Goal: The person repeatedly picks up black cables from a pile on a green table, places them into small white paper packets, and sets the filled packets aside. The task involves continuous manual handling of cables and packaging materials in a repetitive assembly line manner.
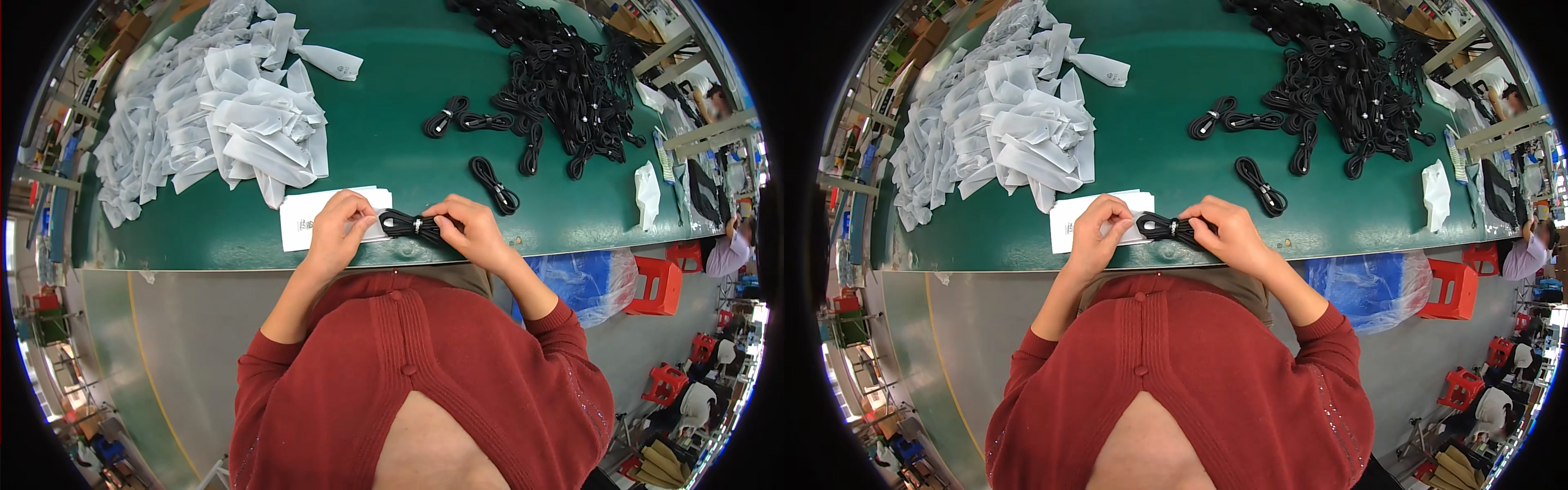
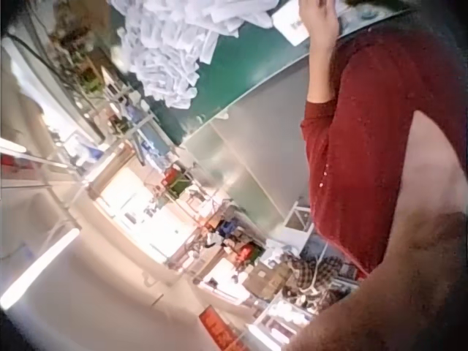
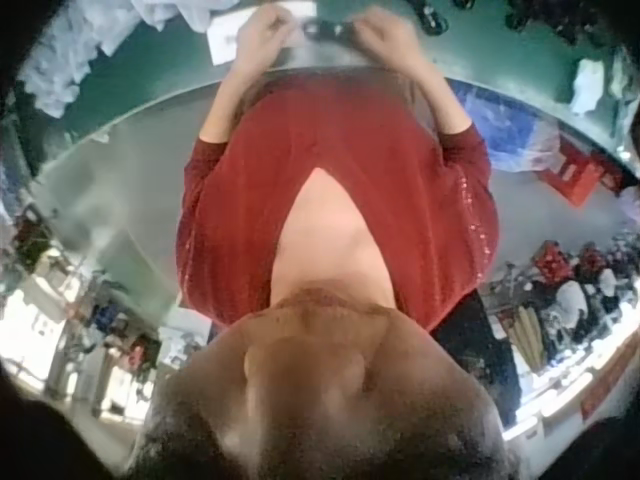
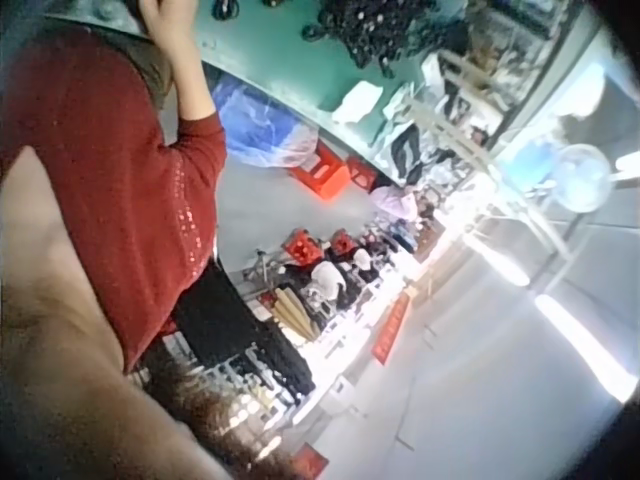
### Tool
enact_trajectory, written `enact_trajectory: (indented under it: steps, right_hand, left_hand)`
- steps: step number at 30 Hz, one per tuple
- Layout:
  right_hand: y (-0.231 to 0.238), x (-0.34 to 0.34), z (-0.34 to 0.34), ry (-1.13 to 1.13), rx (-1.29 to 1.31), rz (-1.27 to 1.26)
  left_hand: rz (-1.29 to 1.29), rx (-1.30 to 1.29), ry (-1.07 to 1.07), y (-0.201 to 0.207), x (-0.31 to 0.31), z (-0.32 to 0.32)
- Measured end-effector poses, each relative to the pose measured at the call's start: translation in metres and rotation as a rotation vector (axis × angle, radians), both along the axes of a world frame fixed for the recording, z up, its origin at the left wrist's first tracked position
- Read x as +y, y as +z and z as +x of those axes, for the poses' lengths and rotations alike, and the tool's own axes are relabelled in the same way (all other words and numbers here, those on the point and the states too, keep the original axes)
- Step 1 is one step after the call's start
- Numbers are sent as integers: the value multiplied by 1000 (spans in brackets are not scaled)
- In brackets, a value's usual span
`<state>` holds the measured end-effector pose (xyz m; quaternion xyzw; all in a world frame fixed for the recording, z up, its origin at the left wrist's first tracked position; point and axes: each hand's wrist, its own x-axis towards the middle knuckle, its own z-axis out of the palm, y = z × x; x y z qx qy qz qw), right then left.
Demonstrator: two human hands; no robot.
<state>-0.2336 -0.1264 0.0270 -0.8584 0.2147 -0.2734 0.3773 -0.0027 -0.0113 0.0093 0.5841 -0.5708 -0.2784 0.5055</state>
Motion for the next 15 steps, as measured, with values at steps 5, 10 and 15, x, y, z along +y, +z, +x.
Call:
enact_trajectory:
  steps: [5,10,15]
  right_hand:
    - [5,-1,4,-105,158,958]
    - [-3,-8,2,-95,100,1314]
    - [-7,-10,2,-53,90,1482]
  left_hand:
    - [-117,-213,-105,11,4,1]
    - [-93,-227,-113,19,9,4]
    - [-89,-186,-112,19,8,5]
